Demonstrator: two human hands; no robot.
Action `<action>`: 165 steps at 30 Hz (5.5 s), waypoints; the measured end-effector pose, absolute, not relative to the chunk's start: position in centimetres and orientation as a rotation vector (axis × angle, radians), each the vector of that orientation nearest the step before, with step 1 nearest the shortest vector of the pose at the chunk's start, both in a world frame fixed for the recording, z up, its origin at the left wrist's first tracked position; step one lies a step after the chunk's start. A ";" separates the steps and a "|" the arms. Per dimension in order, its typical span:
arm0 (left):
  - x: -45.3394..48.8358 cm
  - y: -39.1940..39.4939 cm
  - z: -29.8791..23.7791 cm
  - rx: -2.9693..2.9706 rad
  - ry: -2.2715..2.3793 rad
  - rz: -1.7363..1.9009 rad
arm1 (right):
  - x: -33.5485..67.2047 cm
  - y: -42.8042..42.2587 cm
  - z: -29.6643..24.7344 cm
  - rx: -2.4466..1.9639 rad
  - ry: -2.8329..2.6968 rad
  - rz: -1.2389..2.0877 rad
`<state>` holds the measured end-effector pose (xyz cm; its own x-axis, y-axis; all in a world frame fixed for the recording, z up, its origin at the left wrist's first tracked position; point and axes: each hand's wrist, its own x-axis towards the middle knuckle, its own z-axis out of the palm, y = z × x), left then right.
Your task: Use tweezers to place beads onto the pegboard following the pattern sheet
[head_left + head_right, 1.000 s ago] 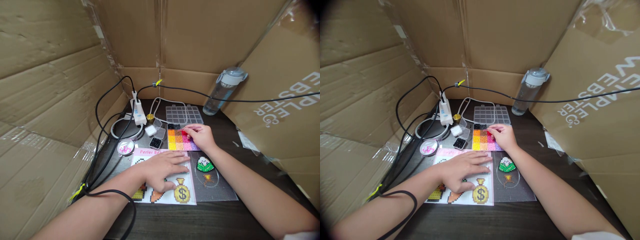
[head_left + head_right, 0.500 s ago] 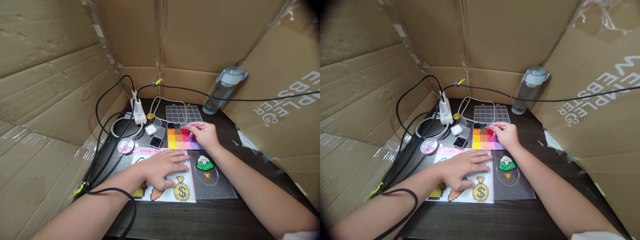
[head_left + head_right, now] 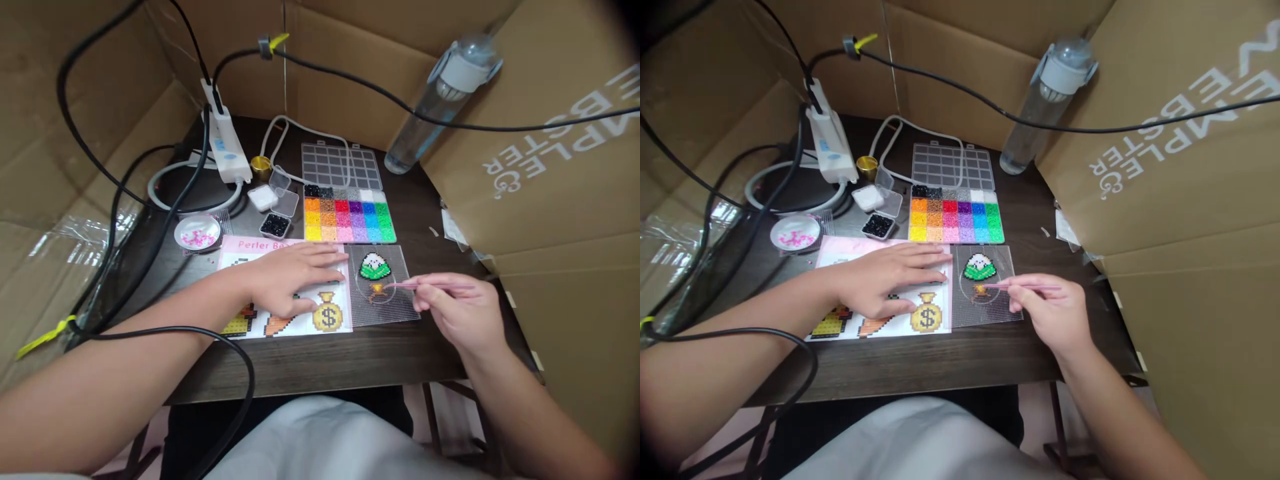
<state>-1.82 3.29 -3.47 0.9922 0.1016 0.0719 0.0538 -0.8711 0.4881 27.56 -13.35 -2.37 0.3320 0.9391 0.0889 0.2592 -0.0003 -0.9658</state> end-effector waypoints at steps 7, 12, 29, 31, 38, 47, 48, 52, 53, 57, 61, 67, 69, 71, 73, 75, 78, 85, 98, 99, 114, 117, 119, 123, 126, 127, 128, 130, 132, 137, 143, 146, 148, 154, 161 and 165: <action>-1.7 3.2 -3.2 2.679 0.101 0.100 | 26.3 -16.2 -5.4 -1.572 -1.106 0.755; -1.7 3.2 -3.1 2.681 0.100 0.110 | 25.4 -15.9 -4.4 -1.606 -1.129 0.692; -1.7 3.2 -3.2 2.658 0.103 0.097 | 25.0 -15.7 -3.8 -1.620 -1.190 0.666; -1.7 3.2 -3.2 2.656 0.102 0.100 | 25.0 -15.7 -3.8 -1.613 -1.192 0.667; -1.7 3.2 -3.2 2.662 0.070 0.144 | 25.1 -15.5 -3.9 -1.593 -1.176 0.676; -1.9 3.2 -3.4 2.667 0.101 0.103 | 26.4 -14.4 -2.1 -1.380 -1.090 0.712; -2.0 3.1 -3.4 2.663 0.107 0.102 | 26.5 -13.5 -1.3 -1.338 -1.103 0.677; -2.2 2.8 -3.1 2.640 0.139 0.106 | 25.9 -7.0 1.3 -1.269 -1.167 0.604; -2.3 2.7 -3.1 2.639 0.141 0.098 | 25.4 -5.1 1.6 -1.270 -1.182 0.612; -2.6 2.8 -3.3 2.633 0.147 0.089 | 23.0 2.0 1.3 -1.306 -1.238 0.736; -2.8 2.8 -3.5 2.606 0.155 0.127 | 21.4 5.2 -0.8 -1.320 -1.226 0.845; -2.8 2.8 -3.4 2.594 0.153 0.116 | 21.0 5.1 -2.9 -1.388 -1.147 0.848; -2.8 2.8 -3.4 2.592 0.150 0.120 | 20.9 5.0 -3.0 -1.400 -1.155 0.848; -2.7 2.8 -3.3 2.589 0.148 0.126 | 20.8 5.1 -3.0 -1.407 -1.175 0.854; -2.6 2.8 -3.3 2.590 0.151 0.119 | 20.6 5.1 -3.1 -1.404 -1.182 0.867; -2.6 2.7 -3.2 2.592 0.160 0.105 | 20.6 5.2 -3.2 -1.394 -1.187 0.881; -2.6 2.7 -3.1 2.593 0.170 0.094 | 20.6 5.3 -3.4 -1.384 -1.202 0.883; -2.7 2.7 -3.4 2.592 0.165 0.107 | 20.7 5.3 -3.4 -1.401 -1.187 0.870; -2.5 2.7 -3.2 2.589 0.182 0.086 | 20.5 5.3 -3.3 -1.387 -1.145 0.901; -2.5 2.7 -3.2 2.591 0.183 0.088 | 20.5 5.3 -3.2 -1.388 -1.143 0.901; -2.6 2.7 -3.1 2.585 0.174 0.094 | 20.5 5.3 -3.3 -1.397 -1.173 0.873; -2.6 2.8 -3.2 2.583 0.165 0.107 | 20.5 5.3 -3.2 -1.403 -1.171 0.863; -2.6 2.7 -3.2 2.582 0.164 0.112 | 20.5 5.2 -3.2 -1.407 -1.176 0.857; -2.6 2.7 -3.1 2.585 0.176 0.093 | 20.6 4.9 -2.7 -1.390 -1.169 0.847; -2.6 2.7 -2.9 2.592 0.178 0.079 | 20.6 4.4 -1.7 -1.343 -1.178 0.815; -2.6 2.7 -2.9 2.595 0.176 0.075 | 20.7 4.0 -1.1 -1.324 -1.189 0.802; -2.6 2.7 -2.9 2.598 0.173 0.073 | 20.8 3.6 -0.4 -1.303 -1.196 0.788; -2.5 2.8 -2.9 2.609 0.162 0.076 | 21.2 2.4 1.3 -1.255 -1.191 0.755; -2.4 2.9 -3.0 2.622 0.151 0.084 | 21.9 0.8 2.9 -1.200 -1.182 0.724; -2.1 3.0 -3.0 2.649 0.143 0.111 | 24.8 -5.2 4.1 -1.246 -1.229 0.702; -1.9 3.2 -3.1 2.680 0.122 0.075 | 27.1 -12.4 -0.3 -1.446 -1.120 0.899; -1.8 3.3 -3.2 2.694 0.123 0.063 | 27.2 -14.5 -2.1 -1.536 -1.084 0.918; -1.7 3.3 -3.3 2.694 0.123 0.066 | 27.0 -15.2 -2.8 -1.586 -1.083 0.906; -1.6 3.2 -3.3 2.679 0.126 0.090 | 26.3 -16.0 -3.9 -1.621 -1.115 0.839; -1.6 3.3 -3.2 2.696 0.090 0.091 | 25.4 -16.0 -4.2 -1.615 -1.105 0.744; -1.6 3.2 -3.0 2.701 0.095 0.087 | 25.2 -16.1 -4.2 -1.618 -1.130 0.713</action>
<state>-1.61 3.19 -3.00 0.9956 0.0808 0.0466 0.0535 -0.9036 0.4250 25.22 -16.06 -4.20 0.3908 0.9177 0.0712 0.3306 -0.0677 -0.9414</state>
